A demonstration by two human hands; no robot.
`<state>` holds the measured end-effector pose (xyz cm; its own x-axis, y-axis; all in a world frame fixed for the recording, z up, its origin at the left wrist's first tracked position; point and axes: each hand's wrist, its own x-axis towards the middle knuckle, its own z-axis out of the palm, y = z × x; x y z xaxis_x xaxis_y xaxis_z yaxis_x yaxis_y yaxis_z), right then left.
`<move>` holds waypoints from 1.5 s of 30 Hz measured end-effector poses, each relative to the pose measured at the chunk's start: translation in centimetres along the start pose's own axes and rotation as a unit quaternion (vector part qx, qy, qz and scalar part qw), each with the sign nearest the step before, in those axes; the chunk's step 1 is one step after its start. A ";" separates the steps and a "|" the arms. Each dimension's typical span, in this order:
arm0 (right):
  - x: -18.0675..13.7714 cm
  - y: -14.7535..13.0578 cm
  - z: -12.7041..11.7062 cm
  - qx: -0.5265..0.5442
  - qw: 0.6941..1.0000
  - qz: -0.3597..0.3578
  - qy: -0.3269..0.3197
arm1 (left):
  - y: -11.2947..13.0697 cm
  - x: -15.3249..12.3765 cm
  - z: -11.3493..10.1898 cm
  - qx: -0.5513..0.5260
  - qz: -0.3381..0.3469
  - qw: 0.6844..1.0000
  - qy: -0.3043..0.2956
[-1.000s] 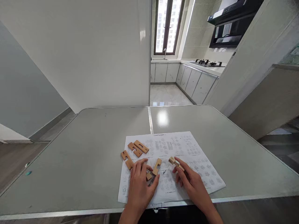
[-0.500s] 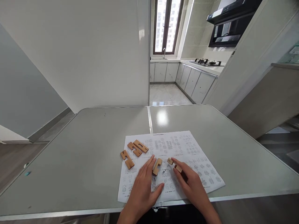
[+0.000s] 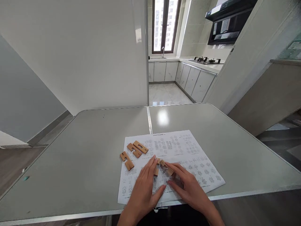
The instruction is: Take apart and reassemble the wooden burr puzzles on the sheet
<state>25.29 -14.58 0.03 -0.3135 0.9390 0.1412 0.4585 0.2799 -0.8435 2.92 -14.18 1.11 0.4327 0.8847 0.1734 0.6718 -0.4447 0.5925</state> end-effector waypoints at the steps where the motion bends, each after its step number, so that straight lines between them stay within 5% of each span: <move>1: 0.0 -0.1 -0.1 0.005 1.000 -0.002 -0.004 | -0.1 0.0 0.1 0.001 0.001 1.000 0.001; 15: 0.2 -1.0 -1.3 0.116 0.991 0.022 -0.062 | -0.3 0.8 0.4 0.037 0.005 0.999 0.012; 21: 0.3 -1.1 -1.2 0.135 0.990 0.043 -0.027 | -0.2 1.2 0.5 0.080 0.032 0.996 0.018; 29: 0.2 -0.8 -0.9 0.143 0.987 0.068 -0.005 | -0.7 1.0 0.4 0.125 0.021 0.987 0.097; 45: 0.3 -0.7 -0.9 0.132 0.989 0.065 -0.002 | -3.6 0.9 -2.4 0.177 -0.020 0.971 0.159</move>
<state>25.64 -14.35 1.14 -0.2696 0.9627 0.0221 0.2619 0.0954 -0.9604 -0.57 -11.42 1.01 0.2322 0.8758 0.4231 0.8733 -0.3793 0.3057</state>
